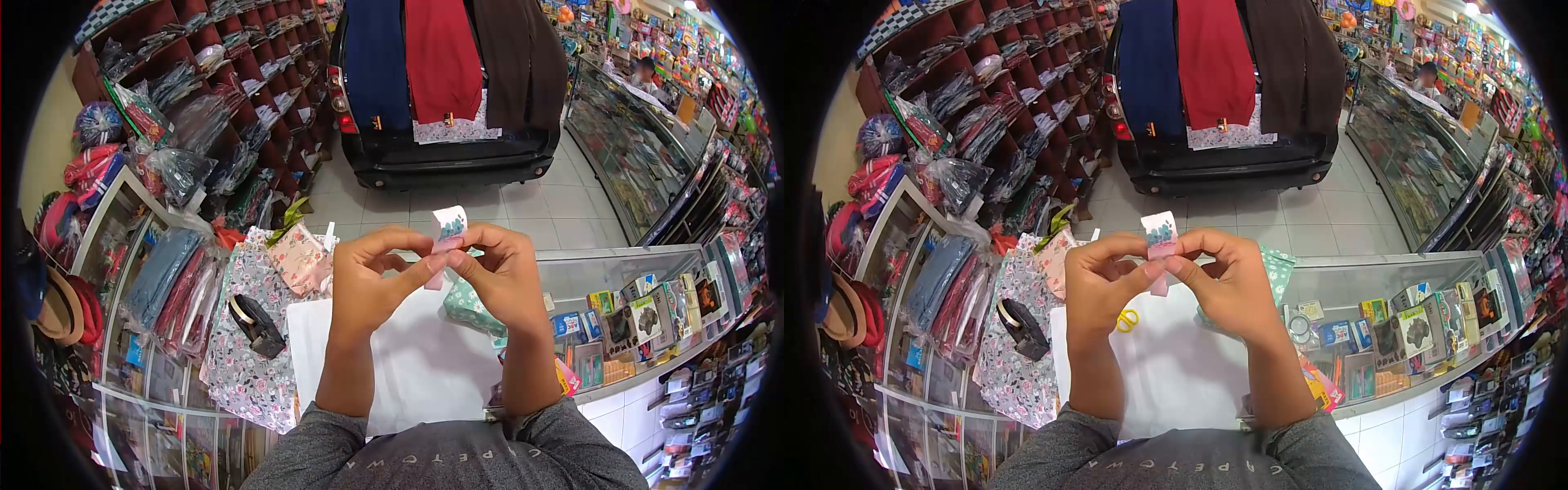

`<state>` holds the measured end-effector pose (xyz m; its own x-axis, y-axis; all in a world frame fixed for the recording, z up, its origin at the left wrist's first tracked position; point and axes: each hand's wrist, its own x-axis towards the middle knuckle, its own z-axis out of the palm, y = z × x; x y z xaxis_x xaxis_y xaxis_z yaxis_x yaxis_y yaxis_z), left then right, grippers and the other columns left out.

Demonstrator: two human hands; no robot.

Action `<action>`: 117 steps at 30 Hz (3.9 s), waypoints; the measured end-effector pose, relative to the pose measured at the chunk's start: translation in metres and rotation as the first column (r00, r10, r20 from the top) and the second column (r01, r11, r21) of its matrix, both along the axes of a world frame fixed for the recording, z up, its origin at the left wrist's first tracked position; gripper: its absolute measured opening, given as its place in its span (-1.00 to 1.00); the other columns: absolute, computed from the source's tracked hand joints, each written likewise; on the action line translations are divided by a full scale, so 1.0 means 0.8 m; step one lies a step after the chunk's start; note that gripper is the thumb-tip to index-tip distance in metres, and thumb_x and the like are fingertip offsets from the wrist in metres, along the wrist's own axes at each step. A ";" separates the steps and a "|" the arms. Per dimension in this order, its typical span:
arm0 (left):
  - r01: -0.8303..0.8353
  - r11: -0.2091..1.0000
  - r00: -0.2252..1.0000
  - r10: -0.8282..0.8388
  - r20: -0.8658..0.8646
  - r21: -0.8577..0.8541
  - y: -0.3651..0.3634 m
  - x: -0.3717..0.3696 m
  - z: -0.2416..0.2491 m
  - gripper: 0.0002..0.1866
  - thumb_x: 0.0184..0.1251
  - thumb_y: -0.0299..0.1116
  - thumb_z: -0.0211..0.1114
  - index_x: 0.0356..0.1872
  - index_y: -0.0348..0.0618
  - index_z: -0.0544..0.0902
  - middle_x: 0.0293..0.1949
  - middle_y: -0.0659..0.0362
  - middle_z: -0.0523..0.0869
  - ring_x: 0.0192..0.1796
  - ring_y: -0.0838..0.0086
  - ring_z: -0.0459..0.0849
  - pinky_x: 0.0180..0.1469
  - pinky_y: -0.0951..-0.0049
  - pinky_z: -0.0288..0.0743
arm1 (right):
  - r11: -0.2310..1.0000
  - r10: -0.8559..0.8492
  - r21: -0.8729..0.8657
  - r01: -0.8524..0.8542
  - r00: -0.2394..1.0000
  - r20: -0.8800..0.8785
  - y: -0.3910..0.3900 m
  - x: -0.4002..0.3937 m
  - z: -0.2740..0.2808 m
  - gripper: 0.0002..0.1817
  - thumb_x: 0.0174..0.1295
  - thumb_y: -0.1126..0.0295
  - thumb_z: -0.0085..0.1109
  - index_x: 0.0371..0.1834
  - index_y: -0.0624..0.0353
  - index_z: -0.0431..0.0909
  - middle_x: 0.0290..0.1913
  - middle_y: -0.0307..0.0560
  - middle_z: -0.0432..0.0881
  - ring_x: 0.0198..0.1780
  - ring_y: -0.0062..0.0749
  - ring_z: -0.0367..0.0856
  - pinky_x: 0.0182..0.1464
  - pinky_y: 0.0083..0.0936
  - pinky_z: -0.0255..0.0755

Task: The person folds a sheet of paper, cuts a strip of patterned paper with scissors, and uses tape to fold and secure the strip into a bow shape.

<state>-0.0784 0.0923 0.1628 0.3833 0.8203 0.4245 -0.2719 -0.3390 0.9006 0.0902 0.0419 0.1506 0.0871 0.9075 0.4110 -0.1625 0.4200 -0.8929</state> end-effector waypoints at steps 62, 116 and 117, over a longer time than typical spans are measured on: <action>-0.192 0.981 0.696 0.152 -0.701 0.022 -0.075 -0.089 -0.170 -0.58 0.26 -0.37 0.39 0.15 -0.18 0.62 0.16 0.13 0.68 0.15 0.31 0.66 0.10 0.29 0.56 | 0.999 -0.031 -0.003 0.033 0.945 0.325 0.003 -0.057 -0.007 -0.80 0.22 0.34 0.38 -0.34 0.30 0.72 -0.47 -0.26 0.68 -0.44 -0.73 0.50 -0.37 -0.65 0.36; 0.024 0.942 0.577 0.260 -0.775 0.334 -0.180 0.128 -0.233 -0.32 0.11 -0.27 0.47 0.28 -0.26 0.49 0.04 0.04 0.61 0.14 0.15 0.51 0.05 0.11 0.38 | 0.229 -0.905 -0.252 0.940 0.301 0.300 -0.230 0.131 -0.235 -0.70 0.51 0.32 0.04 0.03 0.40 0.34 -0.09 0.03 0.51 -0.14 -0.46 0.56 -0.13 -0.54 0.51; -0.009 0.930 0.576 0.305 -0.758 0.367 -0.180 0.129 -0.235 -0.40 0.13 -0.27 0.45 0.22 -0.25 0.56 -0.02 0.06 0.63 0.09 0.14 0.53 0.04 0.11 0.40 | 0.231 -0.904 -0.248 0.941 0.302 0.302 -0.229 0.134 -0.238 -0.70 0.51 0.32 0.04 0.03 0.40 0.34 -0.09 0.03 0.51 -0.14 -0.46 0.56 -0.13 -0.54 0.51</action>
